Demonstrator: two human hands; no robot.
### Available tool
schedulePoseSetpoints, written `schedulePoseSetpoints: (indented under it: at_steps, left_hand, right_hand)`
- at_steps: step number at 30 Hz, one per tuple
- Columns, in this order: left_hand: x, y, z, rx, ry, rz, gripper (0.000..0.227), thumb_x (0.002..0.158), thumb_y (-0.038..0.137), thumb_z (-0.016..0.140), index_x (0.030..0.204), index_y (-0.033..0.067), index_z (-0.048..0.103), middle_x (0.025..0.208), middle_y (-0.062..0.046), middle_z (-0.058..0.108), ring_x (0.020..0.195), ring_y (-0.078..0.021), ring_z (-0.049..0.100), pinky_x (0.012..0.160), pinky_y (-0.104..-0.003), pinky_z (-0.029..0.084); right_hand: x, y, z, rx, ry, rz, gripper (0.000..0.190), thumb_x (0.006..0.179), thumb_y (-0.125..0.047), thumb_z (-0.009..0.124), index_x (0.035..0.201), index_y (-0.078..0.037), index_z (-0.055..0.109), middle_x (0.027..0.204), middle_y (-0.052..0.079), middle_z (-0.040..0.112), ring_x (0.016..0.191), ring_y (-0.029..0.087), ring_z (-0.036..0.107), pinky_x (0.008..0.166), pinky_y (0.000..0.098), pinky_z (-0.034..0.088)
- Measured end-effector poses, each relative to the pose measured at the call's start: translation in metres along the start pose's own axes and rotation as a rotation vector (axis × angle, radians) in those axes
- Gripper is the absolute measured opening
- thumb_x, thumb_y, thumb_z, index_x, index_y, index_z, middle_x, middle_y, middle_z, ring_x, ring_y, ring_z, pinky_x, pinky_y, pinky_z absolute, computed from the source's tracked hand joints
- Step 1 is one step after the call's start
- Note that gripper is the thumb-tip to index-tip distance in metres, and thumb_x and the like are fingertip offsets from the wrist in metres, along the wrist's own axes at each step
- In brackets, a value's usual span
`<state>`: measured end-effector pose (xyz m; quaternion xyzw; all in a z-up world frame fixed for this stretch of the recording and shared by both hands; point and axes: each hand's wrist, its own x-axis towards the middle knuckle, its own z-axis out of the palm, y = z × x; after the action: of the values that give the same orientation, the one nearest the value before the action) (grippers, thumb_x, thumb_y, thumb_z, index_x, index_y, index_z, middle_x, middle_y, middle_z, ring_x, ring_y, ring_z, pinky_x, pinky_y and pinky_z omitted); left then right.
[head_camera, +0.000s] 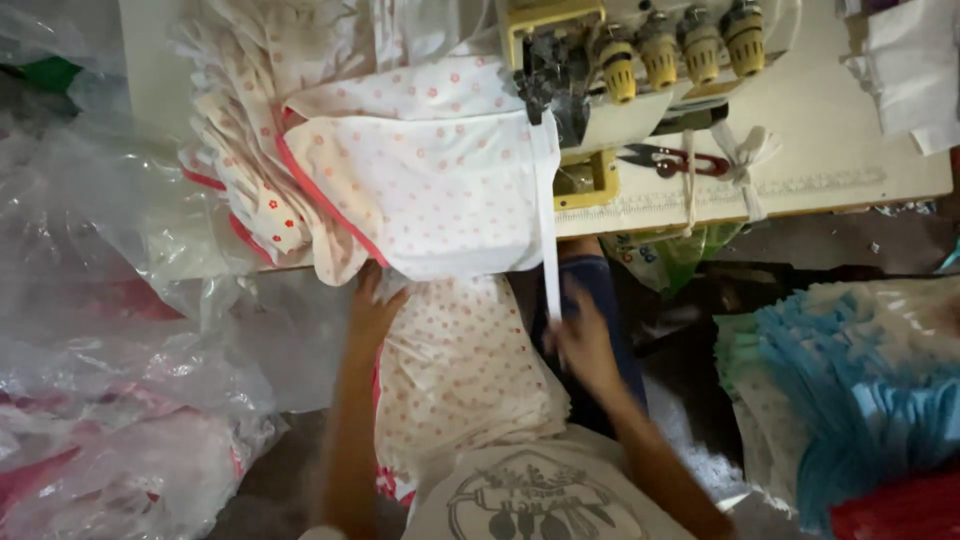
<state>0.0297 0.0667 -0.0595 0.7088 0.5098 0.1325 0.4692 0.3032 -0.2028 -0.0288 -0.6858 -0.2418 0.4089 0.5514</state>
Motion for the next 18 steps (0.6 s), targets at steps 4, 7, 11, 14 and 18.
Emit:
schedulePoseSetpoints:
  at_steps: [4, 7, 11, 14, 18]
  left_hand:
    - [-0.007, 0.064, 0.024, -0.177, 0.040, -0.024, 0.066, 0.085, 0.034, 0.086, 0.069, 0.0199, 0.024, 0.065, 0.008, 0.018, 0.059, -0.0044, 0.024, 0.060, -0.032, 0.023]
    - [-0.032, 0.057, 0.021, -0.192, 0.082, 0.147, 0.057, 0.090, 0.039, 0.072, 0.135, 0.0050, 0.064, 0.131, -0.011, 0.070, 0.124, -0.0264, 0.065, 0.104, -0.040, 0.048]
    - [-0.103, 0.061, -0.005, -0.061, 0.142, -0.162, 0.046, 0.088, 0.040, 0.079, 0.070, 0.0173, 0.042, 0.064, 0.007, 0.031, 0.060, -0.0084, 0.032, 0.057, -0.033, 0.028]
    - [-0.118, 0.061, -0.016, -0.210, 0.222, -0.249, 0.028, 0.089, 0.026, 0.076, 0.076, 0.0147, 0.055, 0.060, 0.005, 0.038, 0.055, -0.0074, 0.035, 0.048, -0.030, 0.028]
    - [-0.101, 0.067, -0.024, -0.732, 0.308, -0.057, 0.015, 0.089, 0.019, 0.078, 0.083, 0.0122, 0.067, 0.069, 0.007, 0.057, 0.063, -0.0040, 0.048, 0.055, -0.023, 0.038]
  right_hand:
    - [0.103, -0.018, -0.002, -0.023, -0.330, 0.022, 0.057, 0.097, -0.010, 0.063, 0.148, -0.007, 0.037, 0.067, 0.015, 0.071, 0.033, 0.018, 0.049, 0.031, 0.0260, 0.039]
    - [0.088, -0.014, -0.012, -0.089, -0.423, 0.199, 0.015, 0.093, -0.017, 0.068, 0.100, -0.004, 0.071, 0.056, 0.010, 0.064, 0.034, 0.011, 0.043, 0.034, 0.0235, 0.034]
    - [-0.019, -0.013, -0.018, 0.282, -0.268, 0.195, 0.015, 0.094, -0.019, 0.070, 0.095, -0.009, 0.059, 0.054, 0.005, 0.053, 0.036, 0.009, 0.042, 0.030, 0.0229, 0.025]
    - [-0.058, -0.035, -0.013, 0.490, -0.059, 0.313, 0.012, 0.093, -0.008, 0.070, 0.094, -0.006, 0.057, 0.047, 0.009, 0.047, 0.033, 0.010, 0.034, 0.029, 0.0246, 0.016]
    - [-0.057, -0.081, -0.007, 0.555, -0.019, 0.111, 0.017, 0.097, -0.015, 0.067, 0.105, -0.002, 0.060, 0.050, 0.011, 0.060, 0.028, 0.007, 0.026, 0.029, 0.0238, 0.015]
